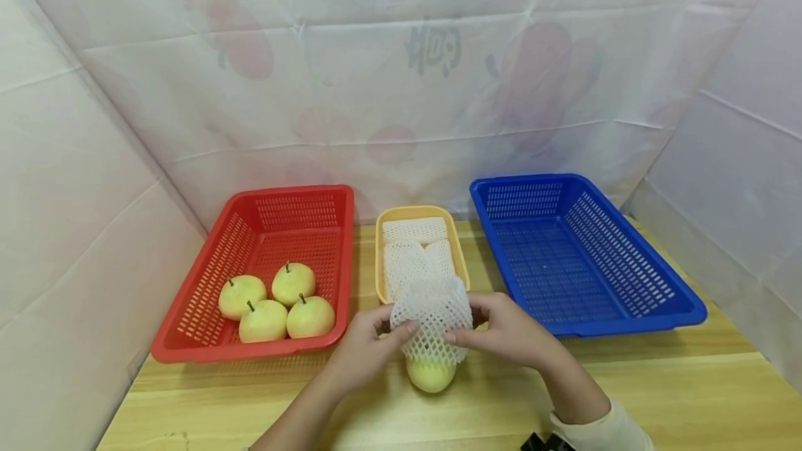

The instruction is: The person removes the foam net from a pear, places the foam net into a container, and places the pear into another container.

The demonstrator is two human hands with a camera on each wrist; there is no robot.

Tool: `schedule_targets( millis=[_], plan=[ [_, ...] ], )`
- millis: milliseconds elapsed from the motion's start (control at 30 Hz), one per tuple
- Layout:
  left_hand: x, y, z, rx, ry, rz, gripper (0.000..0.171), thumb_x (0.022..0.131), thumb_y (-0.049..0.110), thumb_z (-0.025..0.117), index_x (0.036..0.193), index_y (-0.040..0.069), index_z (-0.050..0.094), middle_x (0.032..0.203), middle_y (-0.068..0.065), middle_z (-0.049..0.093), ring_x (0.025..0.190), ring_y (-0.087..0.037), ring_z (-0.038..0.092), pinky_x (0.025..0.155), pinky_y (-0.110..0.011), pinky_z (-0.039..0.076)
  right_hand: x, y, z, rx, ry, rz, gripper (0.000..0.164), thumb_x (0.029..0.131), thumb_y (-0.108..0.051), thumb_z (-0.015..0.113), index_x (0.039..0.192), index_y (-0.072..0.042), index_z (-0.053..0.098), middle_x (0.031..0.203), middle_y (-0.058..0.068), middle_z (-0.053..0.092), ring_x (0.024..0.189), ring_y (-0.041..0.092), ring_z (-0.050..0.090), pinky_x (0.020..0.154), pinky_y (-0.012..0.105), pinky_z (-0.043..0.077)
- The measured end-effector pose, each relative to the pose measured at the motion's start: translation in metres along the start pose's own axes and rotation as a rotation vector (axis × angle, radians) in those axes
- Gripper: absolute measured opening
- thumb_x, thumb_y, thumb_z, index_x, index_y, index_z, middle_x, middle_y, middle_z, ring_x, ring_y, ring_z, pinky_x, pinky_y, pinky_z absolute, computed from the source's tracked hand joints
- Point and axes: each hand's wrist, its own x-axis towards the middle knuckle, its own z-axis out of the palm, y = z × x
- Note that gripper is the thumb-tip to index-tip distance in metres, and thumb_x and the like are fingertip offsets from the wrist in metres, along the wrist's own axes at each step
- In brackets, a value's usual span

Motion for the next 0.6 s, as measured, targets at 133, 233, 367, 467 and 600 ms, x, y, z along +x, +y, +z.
schedule_targets(
  millis=[133,233,367,467,600],
  plan=[
    [0.0005,-0.0011,0.0003,-0.028,0.016,0.007,0.02,0.097,0.026,0.063,0.109,0.013,0.071,0.096,-0.001,0.073,0.085,-0.012,0.066,0.073,-0.029,0.057,-0.0001,-0.001,-0.0009,0.009,0.029,0.0,0.022,0.088,-0.021,0.075,0.109,-0.015,0.069,0.088,-0.001,0.071,0.075,0.012,0.066,0.064,0.033,0.058],
    [0.0011,-0.0019,0.0003,-0.039,0.028,0.013,0.019,0.097,0.026,0.063,0.108,0.013,0.071,0.094,-0.002,0.073,0.083,-0.012,0.066,0.071,-0.028,0.057,-0.0003,-0.0014,-0.0019,0.017,0.049,-0.011,0.023,0.088,-0.02,0.074,0.11,-0.016,0.068,0.089,-0.001,0.07,0.076,0.013,0.066,0.065,0.032,0.058],
    [0.0017,-0.0022,-0.0001,-0.056,0.052,0.011,0.019,0.097,0.025,0.063,0.107,0.011,0.071,0.094,-0.004,0.074,0.083,-0.013,0.067,0.072,-0.028,0.057,-0.001,-0.0006,-0.0036,0.033,0.073,-0.034,0.025,0.089,-0.015,0.074,0.112,-0.015,0.067,0.092,0.0,0.07,0.075,0.014,0.066,0.066,0.033,0.058],
    [0.0017,-0.0013,-0.0004,-0.07,0.073,-0.003,0.02,0.097,0.026,0.063,0.107,0.011,0.072,0.096,-0.004,0.074,0.085,-0.014,0.068,0.073,-0.029,0.057,-0.001,0.0,-0.0044,0.035,0.086,-0.046,0.023,0.089,-0.013,0.073,0.112,-0.012,0.067,0.092,0.001,0.069,0.075,0.014,0.064,0.066,0.033,0.057],
    [0.0022,-0.0004,0.0001,-0.093,0.086,-0.018,0.021,0.096,0.026,0.064,0.108,0.011,0.071,0.098,-0.004,0.075,0.088,-0.015,0.069,0.076,-0.029,0.058,-0.0006,-0.0008,-0.0043,0.035,0.116,-0.045,0.022,0.089,-0.011,0.072,0.11,-0.009,0.068,0.09,0.003,0.069,0.073,0.014,0.064,0.064,0.031,0.057]
  ],
)
